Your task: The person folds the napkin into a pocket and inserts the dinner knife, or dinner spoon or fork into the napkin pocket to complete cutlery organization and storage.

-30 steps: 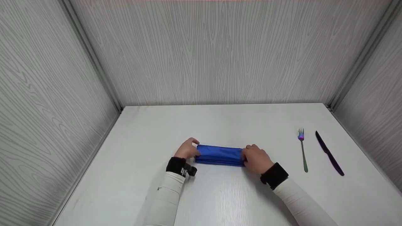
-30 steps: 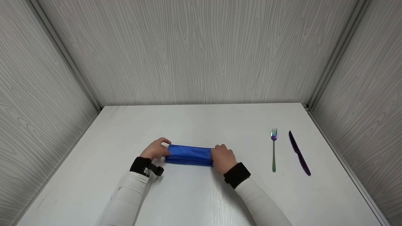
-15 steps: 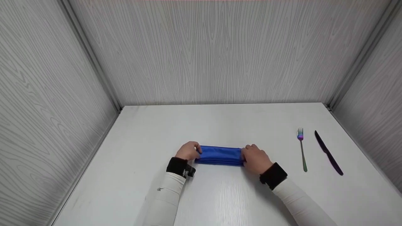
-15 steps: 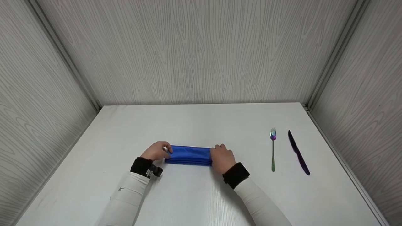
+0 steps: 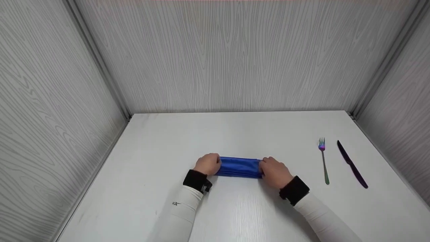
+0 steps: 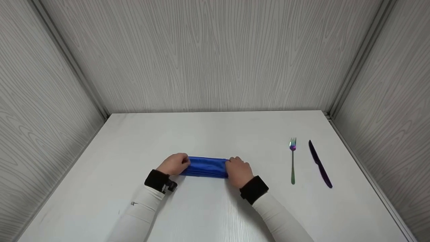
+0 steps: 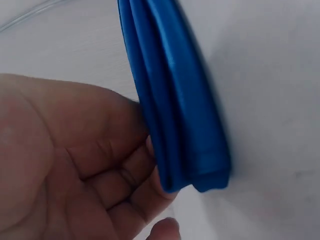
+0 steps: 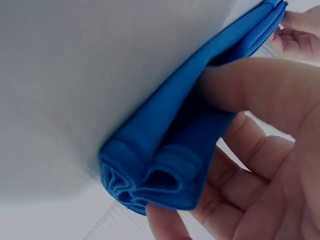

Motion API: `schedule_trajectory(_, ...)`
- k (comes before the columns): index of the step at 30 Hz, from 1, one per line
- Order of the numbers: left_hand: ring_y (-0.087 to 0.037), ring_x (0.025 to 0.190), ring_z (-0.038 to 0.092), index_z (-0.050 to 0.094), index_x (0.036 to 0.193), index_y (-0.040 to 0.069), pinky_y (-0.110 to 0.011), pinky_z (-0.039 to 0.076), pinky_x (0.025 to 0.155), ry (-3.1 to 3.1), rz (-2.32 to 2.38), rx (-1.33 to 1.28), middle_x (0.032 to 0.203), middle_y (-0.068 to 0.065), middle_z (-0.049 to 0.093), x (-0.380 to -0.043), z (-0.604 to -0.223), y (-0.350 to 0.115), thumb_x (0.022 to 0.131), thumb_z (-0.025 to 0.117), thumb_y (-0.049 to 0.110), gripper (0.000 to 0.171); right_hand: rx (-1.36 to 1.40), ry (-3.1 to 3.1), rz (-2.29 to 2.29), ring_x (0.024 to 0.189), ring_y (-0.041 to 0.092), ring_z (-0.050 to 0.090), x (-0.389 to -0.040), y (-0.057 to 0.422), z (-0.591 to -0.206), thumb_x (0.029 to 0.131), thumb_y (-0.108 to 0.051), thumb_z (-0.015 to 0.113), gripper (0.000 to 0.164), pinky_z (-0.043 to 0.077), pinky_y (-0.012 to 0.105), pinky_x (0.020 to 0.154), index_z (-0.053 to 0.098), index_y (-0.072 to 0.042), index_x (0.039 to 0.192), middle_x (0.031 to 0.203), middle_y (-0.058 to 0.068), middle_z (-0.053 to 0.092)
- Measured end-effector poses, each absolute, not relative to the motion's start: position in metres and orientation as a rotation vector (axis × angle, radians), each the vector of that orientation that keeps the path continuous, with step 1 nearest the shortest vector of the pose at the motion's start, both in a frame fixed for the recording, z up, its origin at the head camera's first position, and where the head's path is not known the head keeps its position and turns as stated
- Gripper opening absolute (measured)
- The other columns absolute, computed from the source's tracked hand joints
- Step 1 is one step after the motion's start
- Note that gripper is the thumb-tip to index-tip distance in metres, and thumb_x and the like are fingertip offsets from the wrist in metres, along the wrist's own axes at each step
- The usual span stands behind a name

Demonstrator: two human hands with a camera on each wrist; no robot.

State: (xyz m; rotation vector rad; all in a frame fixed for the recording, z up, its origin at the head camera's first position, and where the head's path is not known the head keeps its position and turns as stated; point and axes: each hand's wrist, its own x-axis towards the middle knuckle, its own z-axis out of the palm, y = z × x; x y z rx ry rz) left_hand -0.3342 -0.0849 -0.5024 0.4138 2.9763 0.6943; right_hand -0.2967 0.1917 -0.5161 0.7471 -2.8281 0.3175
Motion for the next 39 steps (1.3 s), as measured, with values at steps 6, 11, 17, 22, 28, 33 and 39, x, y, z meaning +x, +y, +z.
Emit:
schedule_trajectory(6, -0.026, 0.09, 0.069, 0.07, 0.098, 0.006, -0.046, 0.056, 0.082, 2.978, 0.669, 0.413, 0.096, -0.009, 0.074, -0.334, -0.501, -0.083, 0.09, 0.085, 0.029, 0.029, 0.786, -2.823, 0.279, 0.093, 0.032, 0.069, -0.276, 0.203, -0.515, 0.086, 0.002, 0.079, 0.011, 0.06, 0.05, 0.068, 0.073, 0.0, 0.095, 0.094, 0.012, 0.068)
schedule_trajectory(11, -0.03, 0.099, 0.07, 0.07, 0.105, 0.005, -0.05, 0.057, 0.087, 2.968, 0.647, 0.375, 0.104, -0.013, 0.074, -0.332, -0.501, -0.081, 0.088, 0.087, 0.03, 0.036, 0.855, -2.868, 0.254, 0.118, 0.038, 0.069, -0.262, 0.215, -0.514, 0.091, 0.001, 0.074, 0.03, 0.061, 0.057, 0.079, 0.073, 0.005, 0.121, 0.124, 0.02, 0.073)
schedule_trajectory(17, -0.032, 0.105, 0.069, 0.07, 0.109, 0.003, -0.051, 0.056, 0.091, 2.947, 0.663, 0.315, 0.109, -0.015, 0.074, -0.332, -0.504, -0.079, 0.089, 0.087, 0.031, 0.038, 0.882, -2.991, 0.352, 0.14, 0.044, 0.055, -0.258, 0.229, -0.511, 0.095, 0.0, 0.07, 0.045, 0.055, 0.059, 0.098, 0.064, 0.007, 0.139, 0.147, 0.025, 0.061)
schedule_trajectory(22, -0.034, 0.109, 0.067, 0.069, 0.111, 0.002, -0.052, 0.056, 0.094, 2.948, 0.673, 0.313, 0.111, -0.016, 0.072, -0.333, -0.504, -0.079, 0.09, 0.086, 0.031, 0.04, 0.891, -3.049, 0.4, 0.14, 0.048, 0.054, -0.266, 0.227, -0.498, 0.096, -0.01, 0.073, 0.045, 0.052, 0.06, 0.104, 0.065, 0.007, 0.137, 0.143, 0.027, 0.063)
schedule_trajectory(28, -0.036, 0.113, 0.065, 0.067, 0.115, 0.0, -0.052, 0.055, 0.097, 2.926, 0.662, 0.314, 0.115, -0.019, 0.07, -0.334, -0.505, -0.079, 0.091, 0.084, 0.03, 0.042, 0.799, -2.942, 0.683, 0.136, 0.046, 0.057, -0.279, 0.183, -0.486, 0.1, -0.013, 0.069, 0.043, 0.048, 0.059, 0.11, 0.063, 0.007, 0.138, 0.14, 0.027, 0.064)
schedule_trajectory(33, -0.037, 0.111, 0.063, 0.065, 0.113, -0.001, -0.054, 0.054, 0.097, 2.908, 0.678, 0.34, 0.113, -0.02, 0.068, -0.335, -0.505, -0.08, 0.091, 0.083, 0.029, 0.041, 0.76, -2.766, 1.217, 0.128, 0.038, 0.064, -0.295, 0.127, -0.497, 0.105, -0.005, 0.061, 0.036, 0.051, 0.054, 0.108, 0.06, 0.006, 0.139, 0.138, 0.024, 0.066)
schedule_trajectory(39, -0.041, 0.111, 0.064, 0.063, 0.108, -0.001, -0.056, 0.055, 0.095, 2.925, 0.678, 0.351, 0.11, -0.021, 0.067, -0.337, -0.507, -0.081, 0.089, 0.083, 0.031, 0.043, 0.443, -2.518, 2.106, 0.112, 0.03, 0.071, -0.323, 0.082, -0.519, 0.103, 0.002, 0.051, 0.039, 0.057, 0.039, 0.096, 0.053, 0.015, 0.139, 0.133, 0.03, 0.066)
